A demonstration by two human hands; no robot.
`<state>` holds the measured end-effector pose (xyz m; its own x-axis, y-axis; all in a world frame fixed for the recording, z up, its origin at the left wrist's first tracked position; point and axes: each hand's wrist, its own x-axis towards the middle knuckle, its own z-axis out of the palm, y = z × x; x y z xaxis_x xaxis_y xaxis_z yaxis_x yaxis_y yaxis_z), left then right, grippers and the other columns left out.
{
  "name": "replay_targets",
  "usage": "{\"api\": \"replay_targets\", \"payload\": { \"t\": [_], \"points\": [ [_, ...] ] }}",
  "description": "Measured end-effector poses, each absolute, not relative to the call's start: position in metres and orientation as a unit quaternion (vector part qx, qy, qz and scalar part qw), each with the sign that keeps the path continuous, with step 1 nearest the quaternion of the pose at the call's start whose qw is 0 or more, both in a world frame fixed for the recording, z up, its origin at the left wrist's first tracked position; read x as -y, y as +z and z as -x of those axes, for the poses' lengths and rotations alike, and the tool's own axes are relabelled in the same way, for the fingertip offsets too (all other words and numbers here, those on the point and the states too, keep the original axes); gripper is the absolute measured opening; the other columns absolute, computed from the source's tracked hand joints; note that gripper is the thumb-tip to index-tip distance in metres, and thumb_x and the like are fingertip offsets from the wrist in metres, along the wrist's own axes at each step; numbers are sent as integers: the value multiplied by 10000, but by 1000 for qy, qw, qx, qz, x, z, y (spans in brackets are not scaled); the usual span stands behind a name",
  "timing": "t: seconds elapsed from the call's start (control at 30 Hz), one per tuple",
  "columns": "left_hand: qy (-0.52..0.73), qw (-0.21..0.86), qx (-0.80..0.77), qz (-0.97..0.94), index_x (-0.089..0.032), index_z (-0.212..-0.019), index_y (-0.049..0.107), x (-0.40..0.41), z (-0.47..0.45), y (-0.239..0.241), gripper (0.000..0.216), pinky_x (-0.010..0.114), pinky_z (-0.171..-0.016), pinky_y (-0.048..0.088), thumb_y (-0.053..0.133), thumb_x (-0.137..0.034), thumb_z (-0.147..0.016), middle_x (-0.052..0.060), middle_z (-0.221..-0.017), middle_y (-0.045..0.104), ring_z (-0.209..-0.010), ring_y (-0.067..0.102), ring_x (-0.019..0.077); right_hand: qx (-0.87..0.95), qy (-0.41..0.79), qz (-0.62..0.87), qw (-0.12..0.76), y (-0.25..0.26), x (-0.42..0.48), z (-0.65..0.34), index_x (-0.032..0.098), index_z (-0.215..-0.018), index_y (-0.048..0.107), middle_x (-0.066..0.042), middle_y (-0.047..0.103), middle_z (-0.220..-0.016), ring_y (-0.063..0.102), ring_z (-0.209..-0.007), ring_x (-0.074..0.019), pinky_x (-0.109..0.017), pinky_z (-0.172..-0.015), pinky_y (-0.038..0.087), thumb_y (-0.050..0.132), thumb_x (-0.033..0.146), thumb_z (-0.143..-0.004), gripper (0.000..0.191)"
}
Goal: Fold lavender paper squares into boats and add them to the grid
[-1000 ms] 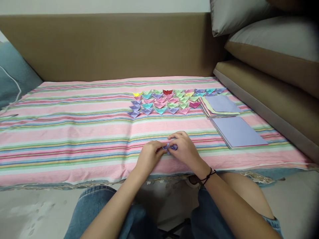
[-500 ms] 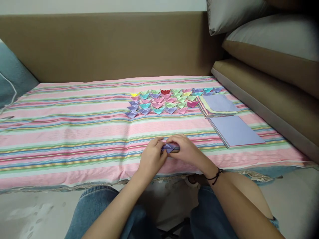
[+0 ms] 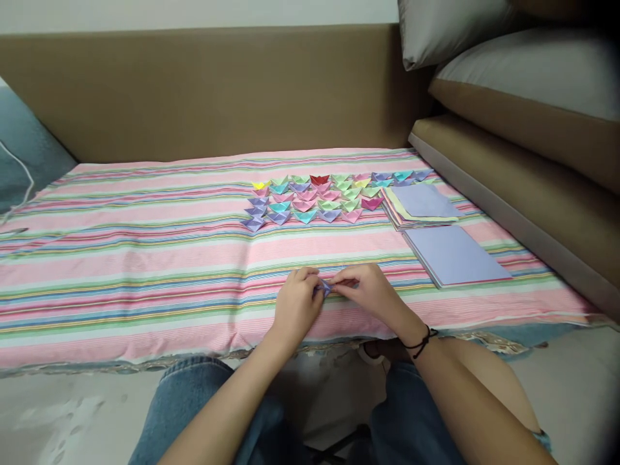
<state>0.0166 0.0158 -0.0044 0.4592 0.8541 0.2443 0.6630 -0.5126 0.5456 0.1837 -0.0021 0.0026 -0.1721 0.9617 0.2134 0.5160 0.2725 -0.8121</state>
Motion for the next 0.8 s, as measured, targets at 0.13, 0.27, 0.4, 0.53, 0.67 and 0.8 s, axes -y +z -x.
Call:
{"api": "replay_targets", "payload": {
  "t": [0.13,0.27,0.4,0.53,0.67,0.8],
  "points": [
    [346,350,-457,-741,-175,-1017,596,-28,-1,5,258,354,-810,493,578,-317,-803,87,-1050,628,-908,613,208,636,378,522,424,4,-3,-189,219,-767,747,-36,746,-765,698,-725,-231,-331,-671,553,673,240,-714,93],
    [415,543,-479,-551,-163,-1011,584,-34,13,13,354,334,-775,527,557,-449,-804,98,-1100,633,-895,651,205,547,457,501,490,5,-8,-195,192,-775,746,-51,744,-736,705,-726,-252,-370,-706,572,727,319,-661,172],
    [412,694,-411,-425,-150,-1053,568,-28,10,8,407,380,-872,510,687,-368,-731,109,-1012,674,-890,672,205,519,485,489,507,5,-8,-194,177,-785,745,-53,743,-721,705,-711,-237,-384,-747,569,761,337,-621,230],
    [427,721,-383,-389,-128,-968,605,-22,-1,3,395,366,-915,488,773,-277,-642,74,-915,699,-869,672,183,538,483,482,495,5,-7,-189,181,-782,749,-62,749,-802,701,-774,-242,-380,-768,558,762,338,-617,227],
    [453,708,-378,-388,-130,-952,597,-22,-4,3,441,365,-912,480,804,-256,-584,69,-908,708,-837,676,176,546,481,479,491,8,-6,-187,189,-786,743,-61,748,-836,695,-819,-243,-374,-791,548,755,338,-625,220],
    [464,669,-389,-431,-145,-967,580,-24,-2,1,509,372,-894,483,822,-254,-533,54,-886,713,-839,675,182,567,399,513,507,11,-6,-182,182,-853,725,-84,733,-905,681,-837,-229,-353,-755,546,709,332,-681,229]
  ]
}}
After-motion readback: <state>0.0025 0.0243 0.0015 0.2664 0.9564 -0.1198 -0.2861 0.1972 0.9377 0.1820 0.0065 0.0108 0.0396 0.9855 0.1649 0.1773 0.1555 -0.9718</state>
